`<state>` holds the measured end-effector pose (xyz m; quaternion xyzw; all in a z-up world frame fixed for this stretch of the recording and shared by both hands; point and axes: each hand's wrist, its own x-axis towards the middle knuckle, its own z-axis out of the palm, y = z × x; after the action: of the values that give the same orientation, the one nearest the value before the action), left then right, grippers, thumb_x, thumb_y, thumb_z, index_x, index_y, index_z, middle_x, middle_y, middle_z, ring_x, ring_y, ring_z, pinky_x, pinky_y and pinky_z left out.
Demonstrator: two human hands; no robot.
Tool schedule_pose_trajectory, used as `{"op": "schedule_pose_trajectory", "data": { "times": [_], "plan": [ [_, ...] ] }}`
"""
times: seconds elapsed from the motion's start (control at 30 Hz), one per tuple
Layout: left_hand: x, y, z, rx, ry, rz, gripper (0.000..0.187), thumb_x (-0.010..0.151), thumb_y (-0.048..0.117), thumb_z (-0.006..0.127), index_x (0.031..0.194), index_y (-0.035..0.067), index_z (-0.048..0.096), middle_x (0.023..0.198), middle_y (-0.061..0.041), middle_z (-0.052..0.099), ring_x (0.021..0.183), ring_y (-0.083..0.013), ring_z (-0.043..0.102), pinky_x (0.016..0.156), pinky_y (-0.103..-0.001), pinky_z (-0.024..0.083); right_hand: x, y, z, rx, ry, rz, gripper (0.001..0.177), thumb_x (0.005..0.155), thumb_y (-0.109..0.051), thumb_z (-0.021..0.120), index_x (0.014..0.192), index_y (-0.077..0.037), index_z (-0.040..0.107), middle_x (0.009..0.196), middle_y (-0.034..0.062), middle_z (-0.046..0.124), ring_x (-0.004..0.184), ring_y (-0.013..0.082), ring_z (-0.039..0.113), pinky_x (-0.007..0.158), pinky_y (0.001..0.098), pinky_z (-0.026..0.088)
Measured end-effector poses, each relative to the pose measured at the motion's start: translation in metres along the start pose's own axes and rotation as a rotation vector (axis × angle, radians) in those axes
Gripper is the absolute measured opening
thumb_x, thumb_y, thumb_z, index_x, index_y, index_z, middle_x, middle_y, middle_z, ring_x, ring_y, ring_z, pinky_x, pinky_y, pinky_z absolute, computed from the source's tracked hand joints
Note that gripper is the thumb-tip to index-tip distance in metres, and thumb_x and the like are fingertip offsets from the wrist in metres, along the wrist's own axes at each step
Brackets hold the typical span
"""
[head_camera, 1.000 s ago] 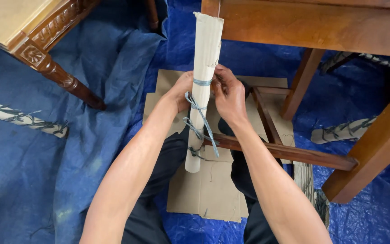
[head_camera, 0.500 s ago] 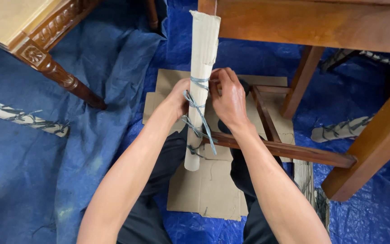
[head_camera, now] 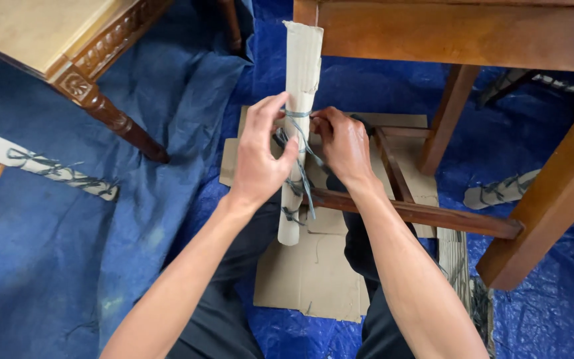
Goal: The recorder is wrapping the legs of wooden chairs with protective foam and securing them with plastic ties.
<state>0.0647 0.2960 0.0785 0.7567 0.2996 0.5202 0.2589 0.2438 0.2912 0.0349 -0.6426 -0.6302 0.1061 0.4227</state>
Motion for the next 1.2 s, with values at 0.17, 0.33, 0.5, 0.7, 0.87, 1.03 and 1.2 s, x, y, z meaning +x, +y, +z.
{"op": "schedule_pose_trajectory", "data": {
  "times": [0.17, 0.33, 0.5, 0.7, 0.87, 1.03, 1.2],
  "plan": [
    [-0.002, -0.004, 0.004, 0.242, 0.028, 0.038, 0.031, 0.088, 0.0, 0.079, 0.116, 0.009, 0.069, 0.124, -0.011, 0.062, 0.105, -0.024, 0.069, 0.086, -0.032, 0.056, -0.001, 0.005, 0.008, 0.119, 0.052, 0.082, 0.011, 0.097, -0.008, 0.065, 0.103, -0.002, 0.071, 0.084, 0.0155, 0.076, 0.079, 0.0275, 0.077, 0.07, 0.0365, 0.057],
    [0.004, -0.028, 0.003, 0.065, 0.097, -0.117, 0.011, 0.094, 0.001, 0.075, 0.104, 0.005, 0.074, 0.103, -0.006, 0.072, 0.086, -0.0147, 0.071, 0.077, -0.028, 0.058, 0.002, 0.009, 0.011, 0.211, 0.061, 0.18, 0.01, 0.093, -0.005, 0.066, 0.1, -0.001, 0.072, 0.082, 0.0131, 0.077, 0.077, 0.0211, 0.078, 0.069, 0.0336, 0.058],
    [-0.003, -0.083, 0.006, -0.403, 0.216, -0.668, 0.012, 0.099, 0.014, 0.069, 0.104, 0.003, 0.073, 0.097, -0.003, 0.075, 0.086, -0.0092, 0.074, 0.074, -0.027, 0.06, 0.014, 0.019, 0.032, 0.281, 0.073, 0.233, 0.011, 0.1, -0.008, 0.062, 0.096, -0.001, 0.07, 0.077, 0.0102, 0.076, 0.068, 0.0174, 0.074, 0.064, 0.0306, 0.056],
    [0.003, -0.098, 0.017, -0.458, 0.131, -0.846, 0.019, 0.099, 0.019, 0.067, 0.107, 0.003, 0.073, 0.097, -0.003, 0.076, 0.085, -0.0102, 0.072, 0.071, -0.025, 0.056, 0.034, 0.085, 0.077, 0.383, 0.07, 0.335, 0.008, 0.097, -0.006, 0.063, 0.096, -0.001, 0.069, 0.077, 0.0057, 0.074, 0.062, 0.0093, 0.067, 0.058, 0.027, 0.054],
    [0.021, -0.089, 0.019, -0.445, 0.13, -0.825, 0.019, 0.098, 0.018, 0.069, 0.108, 0.002, 0.075, 0.093, -0.003, 0.076, 0.082, -0.0099, 0.07, 0.071, -0.025, 0.055, 0.038, 0.108, 0.061, 0.471, 0.175, 0.422, 0.007, 0.097, -0.006, 0.064, 0.095, 0.0, 0.066, 0.08, 0.0056, 0.074, 0.063, 0.0087, 0.065, 0.057, 0.026, 0.055],
    [0.022, -0.073, 0.005, -0.417, 0.18, -0.573, 0.014, 0.095, 0.012, 0.072, 0.101, 0.001, 0.076, 0.091, -0.004, 0.077, 0.081, -0.0093, 0.073, 0.07, -0.024, 0.058, 0.029, 0.054, -0.007, 0.659, 0.228, 0.376, 0.01, 0.097, -0.005, 0.059, 0.096, 0.0, 0.067, 0.087, 0.0051, 0.072, 0.071, 0.0073, 0.07, 0.06, 0.0251, 0.057],
    [0.001, -0.042, -0.019, -0.222, 0.18, -0.218, 0.007, 0.099, 0.004, 0.071, 0.1, 0.0, 0.076, 0.094, -0.005, 0.077, 0.086, -0.0116, 0.071, 0.08, -0.025, 0.057, -0.012, -0.033, -0.068, 0.138, 0.05, 0.205, 0.012, 0.095, -0.009, 0.063, 0.092, -0.001, 0.071, 0.078, 0.0086, 0.074, 0.07, 0.0123, 0.069, 0.066, 0.0298, 0.055]
  ]
}}
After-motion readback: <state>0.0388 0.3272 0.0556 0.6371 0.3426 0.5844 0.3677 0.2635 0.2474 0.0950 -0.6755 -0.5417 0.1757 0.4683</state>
